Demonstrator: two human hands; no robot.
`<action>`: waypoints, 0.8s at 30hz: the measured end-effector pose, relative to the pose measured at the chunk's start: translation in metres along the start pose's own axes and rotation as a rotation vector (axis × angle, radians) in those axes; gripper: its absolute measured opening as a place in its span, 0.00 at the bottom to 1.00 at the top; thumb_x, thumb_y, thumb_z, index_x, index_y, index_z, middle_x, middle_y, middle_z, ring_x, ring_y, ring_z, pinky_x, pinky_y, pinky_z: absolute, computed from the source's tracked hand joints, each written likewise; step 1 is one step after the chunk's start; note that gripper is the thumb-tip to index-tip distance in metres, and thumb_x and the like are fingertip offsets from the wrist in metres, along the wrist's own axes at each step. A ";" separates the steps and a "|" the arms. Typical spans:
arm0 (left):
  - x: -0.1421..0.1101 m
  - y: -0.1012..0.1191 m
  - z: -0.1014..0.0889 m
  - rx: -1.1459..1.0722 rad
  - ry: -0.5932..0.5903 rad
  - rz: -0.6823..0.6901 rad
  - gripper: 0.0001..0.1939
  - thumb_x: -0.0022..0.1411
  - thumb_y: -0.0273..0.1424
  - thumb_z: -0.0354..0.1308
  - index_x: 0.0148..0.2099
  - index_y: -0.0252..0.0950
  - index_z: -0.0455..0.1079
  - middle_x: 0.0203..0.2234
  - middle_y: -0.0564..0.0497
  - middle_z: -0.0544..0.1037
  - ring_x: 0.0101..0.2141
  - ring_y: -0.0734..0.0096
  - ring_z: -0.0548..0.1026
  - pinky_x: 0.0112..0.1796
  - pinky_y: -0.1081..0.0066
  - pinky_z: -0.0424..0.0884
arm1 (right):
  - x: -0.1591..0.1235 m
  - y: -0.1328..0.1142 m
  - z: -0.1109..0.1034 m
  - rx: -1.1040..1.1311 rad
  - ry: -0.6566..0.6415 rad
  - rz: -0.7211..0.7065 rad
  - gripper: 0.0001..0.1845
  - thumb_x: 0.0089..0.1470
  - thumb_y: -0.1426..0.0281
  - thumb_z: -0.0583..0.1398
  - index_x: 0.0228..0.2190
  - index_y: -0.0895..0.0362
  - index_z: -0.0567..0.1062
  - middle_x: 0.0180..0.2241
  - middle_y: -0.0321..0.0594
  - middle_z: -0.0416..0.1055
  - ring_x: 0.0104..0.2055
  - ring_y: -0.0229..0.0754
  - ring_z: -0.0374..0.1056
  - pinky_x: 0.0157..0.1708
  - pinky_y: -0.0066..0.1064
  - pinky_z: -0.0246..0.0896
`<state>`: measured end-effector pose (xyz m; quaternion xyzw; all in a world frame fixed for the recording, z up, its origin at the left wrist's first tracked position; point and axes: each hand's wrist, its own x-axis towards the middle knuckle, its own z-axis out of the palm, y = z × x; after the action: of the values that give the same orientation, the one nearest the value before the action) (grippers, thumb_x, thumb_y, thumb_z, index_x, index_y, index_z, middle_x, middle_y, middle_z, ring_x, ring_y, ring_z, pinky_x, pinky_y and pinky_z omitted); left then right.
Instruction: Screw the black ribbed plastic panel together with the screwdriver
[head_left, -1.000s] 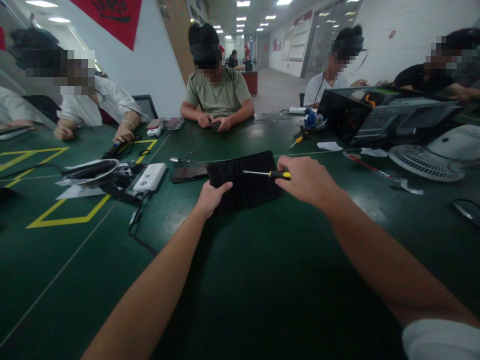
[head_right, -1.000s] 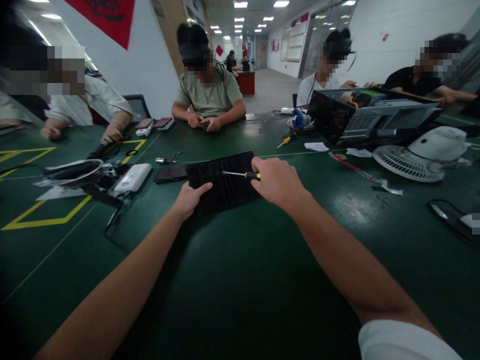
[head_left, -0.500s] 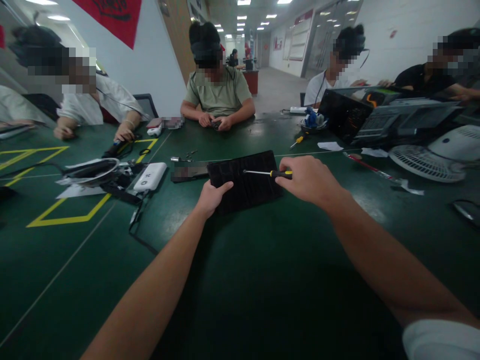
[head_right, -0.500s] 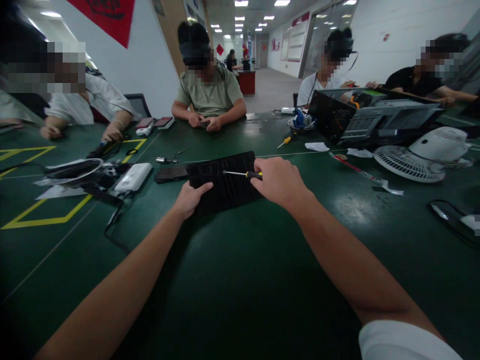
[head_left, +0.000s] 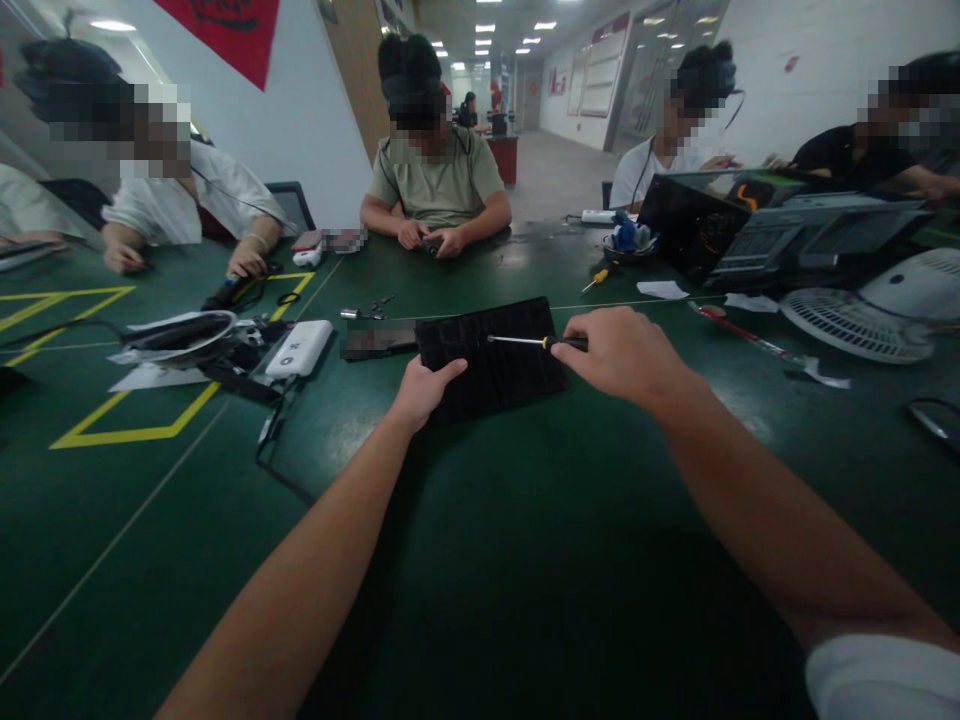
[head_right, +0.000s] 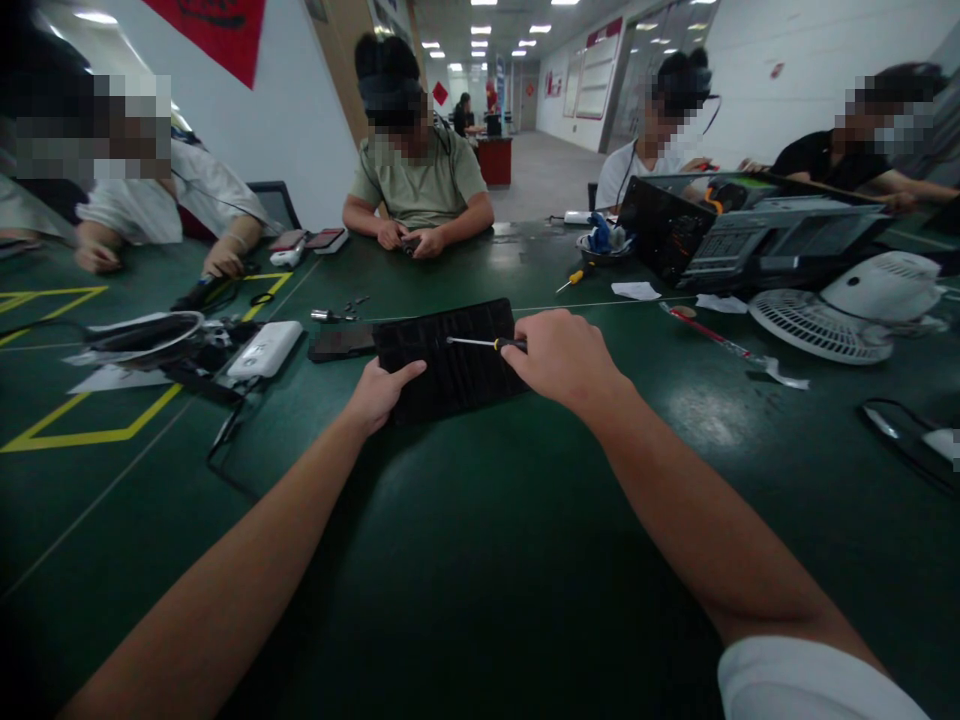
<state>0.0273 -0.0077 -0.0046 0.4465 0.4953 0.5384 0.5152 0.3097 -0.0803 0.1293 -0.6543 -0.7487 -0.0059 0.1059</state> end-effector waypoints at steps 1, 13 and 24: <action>0.000 0.000 0.000 -0.001 -0.002 0.002 0.25 0.48 0.33 0.83 0.48 0.36 0.83 0.47 0.41 0.89 0.53 0.43 0.87 0.61 0.42 0.79 | 0.000 -0.001 0.000 0.000 -0.009 0.007 0.19 0.71 0.57 0.61 0.46 0.54 0.88 0.44 0.50 0.85 0.43 0.55 0.77 0.35 0.41 0.55; 0.000 0.000 0.000 0.022 0.009 0.010 0.25 0.45 0.34 0.83 0.47 0.37 0.83 0.47 0.42 0.90 0.54 0.42 0.87 0.62 0.41 0.79 | 0.000 0.001 0.004 0.000 -0.058 -0.031 0.15 0.66 0.60 0.67 0.50 0.54 0.80 0.44 0.50 0.83 0.45 0.56 0.77 0.34 0.40 0.51; 0.000 0.000 -0.001 0.024 0.002 0.007 0.26 0.46 0.35 0.83 0.47 0.36 0.83 0.47 0.41 0.89 0.54 0.41 0.86 0.63 0.40 0.78 | 0.000 0.004 0.002 0.018 -0.019 -0.057 0.11 0.67 0.62 0.65 0.46 0.54 0.82 0.41 0.49 0.83 0.42 0.54 0.76 0.34 0.40 0.54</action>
<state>0.0265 -0.0074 -0.0047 0.4538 0.5009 0.5345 0.5075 0.3137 -0.0795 0.1263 -0.6316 -0.7682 0.0038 0.1044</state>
